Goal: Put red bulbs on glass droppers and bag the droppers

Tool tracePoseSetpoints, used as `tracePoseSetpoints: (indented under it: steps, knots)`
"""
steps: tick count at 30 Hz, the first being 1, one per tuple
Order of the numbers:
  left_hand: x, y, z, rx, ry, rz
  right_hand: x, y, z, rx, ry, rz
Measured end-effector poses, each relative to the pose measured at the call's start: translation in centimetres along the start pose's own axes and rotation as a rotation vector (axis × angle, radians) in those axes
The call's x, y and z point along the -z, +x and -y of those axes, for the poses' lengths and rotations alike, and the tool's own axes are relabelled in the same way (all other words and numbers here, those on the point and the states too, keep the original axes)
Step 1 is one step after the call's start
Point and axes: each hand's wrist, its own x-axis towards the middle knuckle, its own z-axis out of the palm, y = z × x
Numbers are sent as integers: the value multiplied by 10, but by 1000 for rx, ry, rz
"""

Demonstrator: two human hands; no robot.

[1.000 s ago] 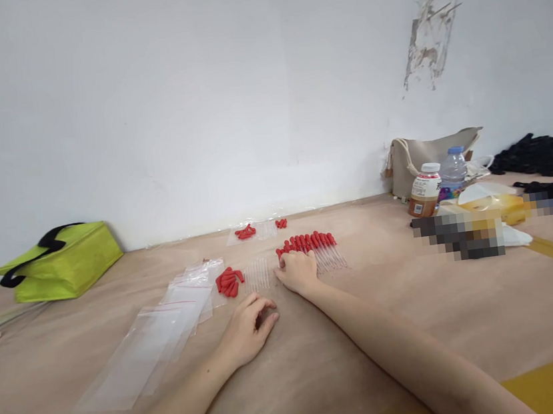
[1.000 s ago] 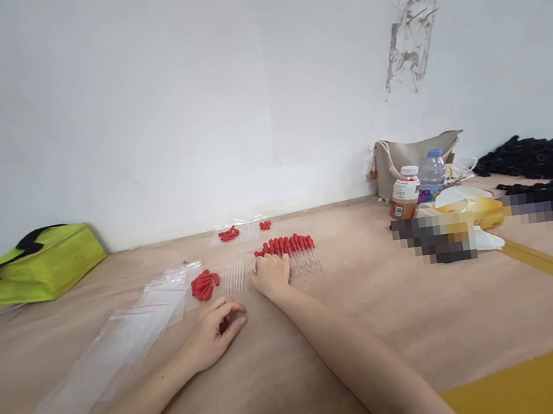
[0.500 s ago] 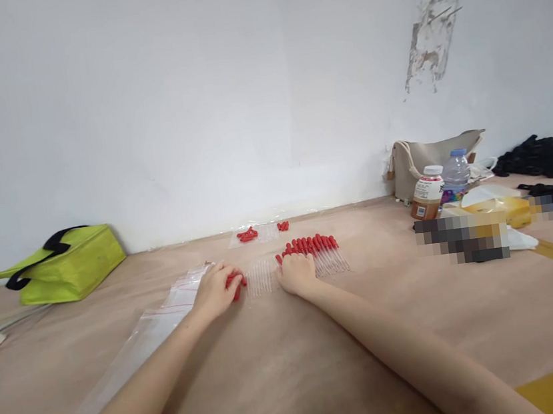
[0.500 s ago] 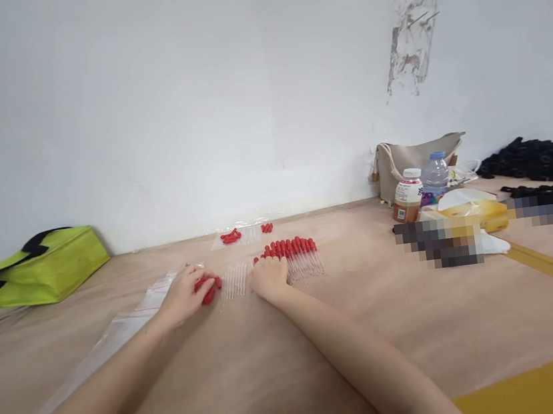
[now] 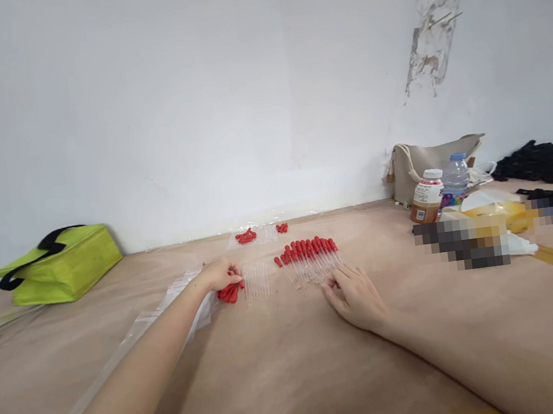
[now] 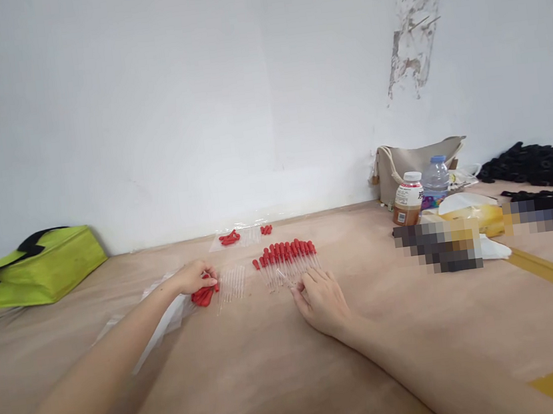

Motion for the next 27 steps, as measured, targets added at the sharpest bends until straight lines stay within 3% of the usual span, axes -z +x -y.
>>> tracePoseSetpoints:
  steps: [6,9,11,16,20,23,27]
  knots:
    - [16,-9,-8,-61,-83,-99,-3,-1,-3,-32,103,-9]
    - [11,-26,-21,-89,-145,-169,-5,-2,-5,-37,257,14]
    - [-7,-43,-33,-105,-226,-173,-5,-2,-4,-24,379,44]
    - [-73,-80,-60,-93,-887,-124,2,-4,7,128,507,116]
    - [-95,-88,-66,25,-1207,-53,8,-9,16,190,497,160]
    - [-95,-88,-67,44,-1210,-57,9,-11,19,164,430,184]
    - [-93,-90,-71,32,-1036,-101,9,-12,23,161,376,189]
